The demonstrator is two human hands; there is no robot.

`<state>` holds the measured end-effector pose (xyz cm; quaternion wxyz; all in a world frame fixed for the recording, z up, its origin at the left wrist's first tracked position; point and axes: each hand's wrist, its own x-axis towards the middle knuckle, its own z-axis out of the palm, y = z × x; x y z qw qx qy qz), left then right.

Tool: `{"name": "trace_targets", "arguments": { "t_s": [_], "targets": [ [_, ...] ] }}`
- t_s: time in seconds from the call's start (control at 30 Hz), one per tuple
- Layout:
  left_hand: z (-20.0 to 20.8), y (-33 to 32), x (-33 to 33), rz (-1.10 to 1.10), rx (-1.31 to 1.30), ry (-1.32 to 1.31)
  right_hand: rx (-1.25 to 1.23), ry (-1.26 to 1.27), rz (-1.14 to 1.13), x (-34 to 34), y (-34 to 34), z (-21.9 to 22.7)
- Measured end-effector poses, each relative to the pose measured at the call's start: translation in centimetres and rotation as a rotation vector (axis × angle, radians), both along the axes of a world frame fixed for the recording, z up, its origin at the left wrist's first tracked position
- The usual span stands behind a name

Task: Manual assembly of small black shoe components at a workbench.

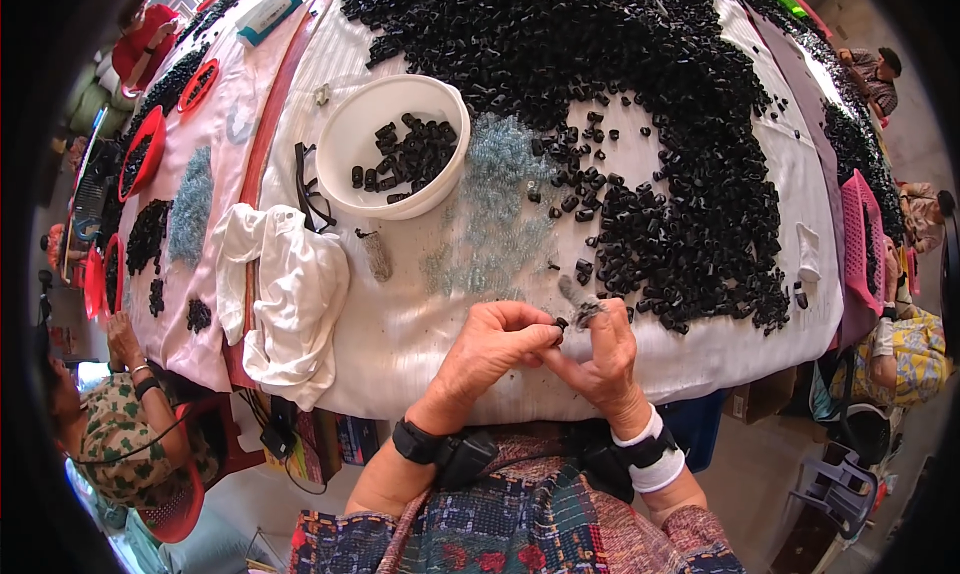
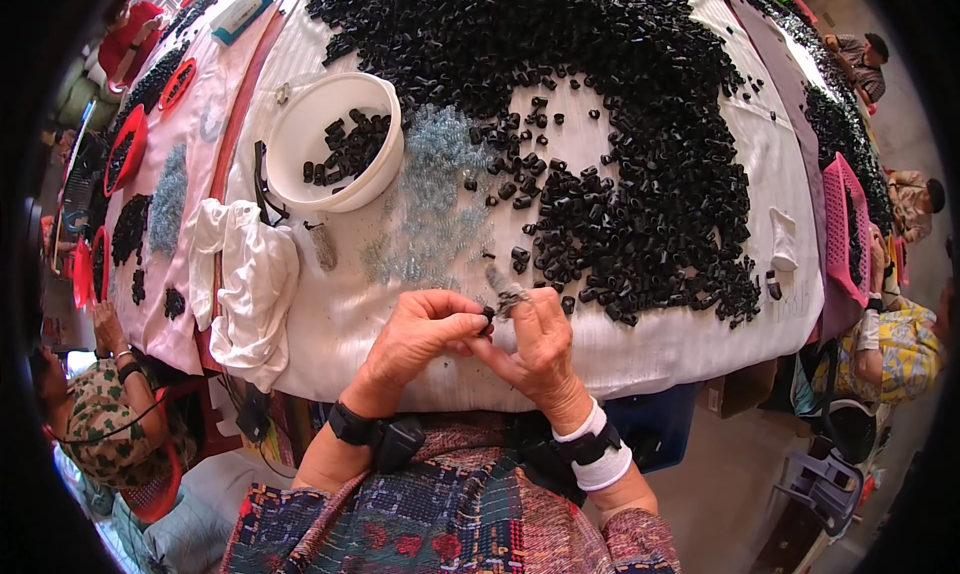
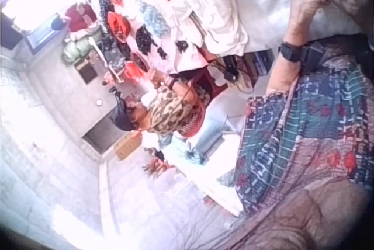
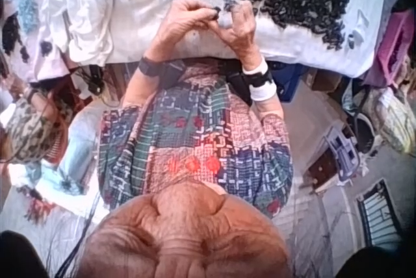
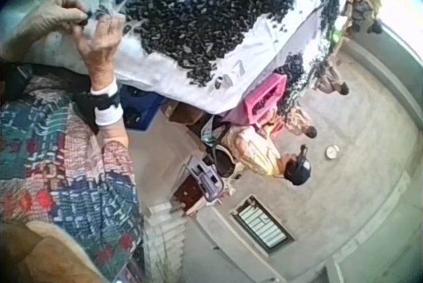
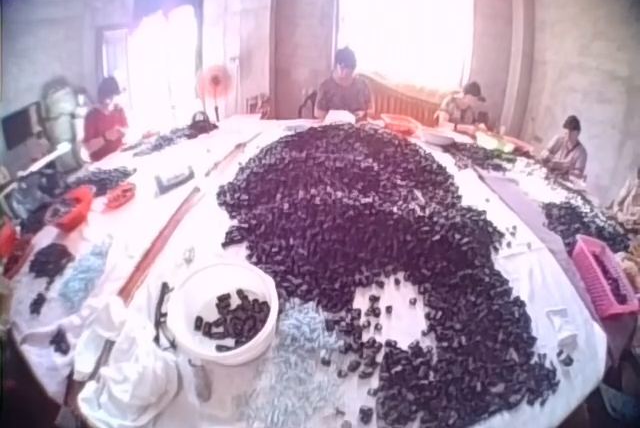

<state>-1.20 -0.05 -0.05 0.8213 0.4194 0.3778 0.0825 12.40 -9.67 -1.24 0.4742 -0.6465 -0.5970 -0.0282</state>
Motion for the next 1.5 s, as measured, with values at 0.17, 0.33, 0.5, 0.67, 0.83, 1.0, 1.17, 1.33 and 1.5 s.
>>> {"name": "trace_targets", "arguments": {
  "t_s": [0.17,0.33,0.5,0.67,0.83,1.0,1.17,1.33,1.5],
  "targets": [
    [0.1,-0.1,0.0,0.028,0.027,-0.023,-0.027,-0.063,0.040,0.2,-0.3,-0.4],
    [0.3,-0.1,0.1,0.005,0.086,-0.027,-0.051,-0.089,0.070,0.4,-0.6,-0.8],
    [0.9,0.3,0.0,0.059,-0.098,-0.048,0.029,-0.046,0.074,0.5,-0.5,-0.5],
    [0.2,0.0,0.0,-0.081,0.111,-0.037,0.001,-0.048,0.095,0.6,-0.9,-0.9],
    [-0.4,0.1,0.0,-0.079,0.087,-0.048,-0.039,0.005,0.119,0.8,-0.7,0.0],
    [2.4,1.8,-0.9,0.229,0.100,-0.229,-0.038,-0.080,-0.070,3.4,-1.0,0.2],
    [3.8,6.4,-1.2,0.519,0.217,-0.353,-0.138,-0.239,-0.122,4.1,0.5,0.9],
    [4.3,10.2,-1.9,0.636,0.203,-0.328,-0.144,-0.317,-0.099,3.0,2.1,0.8],
    [4.4,11.1,-1.6,0.667,0.189,-0.237,-0.191,-0.371,-0.072,2.6,3.0,0.3]
  ]
}}
